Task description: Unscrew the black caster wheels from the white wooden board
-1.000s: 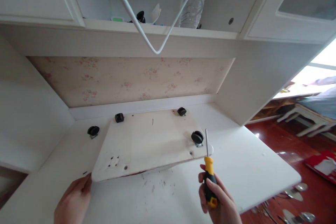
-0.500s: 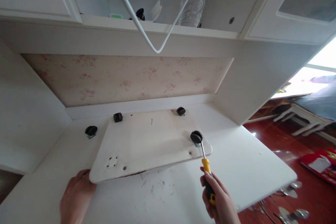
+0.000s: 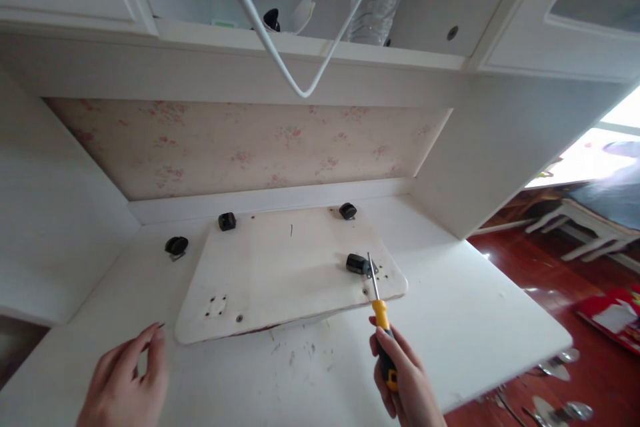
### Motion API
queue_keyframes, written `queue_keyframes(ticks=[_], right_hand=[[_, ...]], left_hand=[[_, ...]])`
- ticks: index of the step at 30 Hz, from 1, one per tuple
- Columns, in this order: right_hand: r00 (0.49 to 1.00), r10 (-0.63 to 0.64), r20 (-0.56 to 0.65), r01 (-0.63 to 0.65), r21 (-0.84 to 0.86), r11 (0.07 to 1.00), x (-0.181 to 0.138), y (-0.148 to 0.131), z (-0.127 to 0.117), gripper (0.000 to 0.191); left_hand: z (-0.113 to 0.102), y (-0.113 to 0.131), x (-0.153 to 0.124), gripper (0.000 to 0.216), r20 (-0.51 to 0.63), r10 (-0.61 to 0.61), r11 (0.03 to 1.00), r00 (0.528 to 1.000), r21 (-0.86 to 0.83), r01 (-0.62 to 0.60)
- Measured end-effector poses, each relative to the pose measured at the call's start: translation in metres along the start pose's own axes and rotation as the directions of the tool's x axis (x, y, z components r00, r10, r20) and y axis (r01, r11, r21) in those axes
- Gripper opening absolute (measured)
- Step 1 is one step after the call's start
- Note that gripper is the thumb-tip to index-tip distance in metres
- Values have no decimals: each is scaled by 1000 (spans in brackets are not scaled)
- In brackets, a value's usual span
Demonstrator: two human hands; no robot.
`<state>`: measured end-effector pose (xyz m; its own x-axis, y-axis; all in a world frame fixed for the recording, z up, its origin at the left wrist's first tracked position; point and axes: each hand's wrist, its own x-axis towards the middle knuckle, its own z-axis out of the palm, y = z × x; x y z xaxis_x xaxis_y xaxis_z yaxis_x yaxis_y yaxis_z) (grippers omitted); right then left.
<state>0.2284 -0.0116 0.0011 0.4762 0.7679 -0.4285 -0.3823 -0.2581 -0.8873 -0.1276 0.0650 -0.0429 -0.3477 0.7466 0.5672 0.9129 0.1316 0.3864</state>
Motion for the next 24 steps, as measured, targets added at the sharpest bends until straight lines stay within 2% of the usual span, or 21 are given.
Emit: queue_keyframes(ticks=[4,8,10,12,13,18,24], right_hand=[[999,1,41,0,-23,1000,1,2,5,45],[989,28,146,-20,-56,998,1,9,8,49],[980,40,197,-27,-68,997,0,16,13,50],[970,64,236,-47,-77,996,-2,24,20,53],[963,82,257,-63,-82,995,-3,28,23,57],[939,118,322,-96,-84,992,-4,33,36,69],[925,144,352,-122,-84,989,-6,32,40,83]], left_hand=[[-22,38,-15,26,-23,140,962,990,-232,-141],[-34,79,-33,16,21,319,842,948,-466,-273],[-34,99,-45,17,94,440,766,893,-558,-319],[-32,118,-58,19,146,573,681,806,-633,-370],[-30,127,-64,20,143,607,657,781,-644,-393],[-22,165,-76,16,70,668,629,741,-585,-512],[-25,173,-68,16,62,686,619,725,-573,-537]])
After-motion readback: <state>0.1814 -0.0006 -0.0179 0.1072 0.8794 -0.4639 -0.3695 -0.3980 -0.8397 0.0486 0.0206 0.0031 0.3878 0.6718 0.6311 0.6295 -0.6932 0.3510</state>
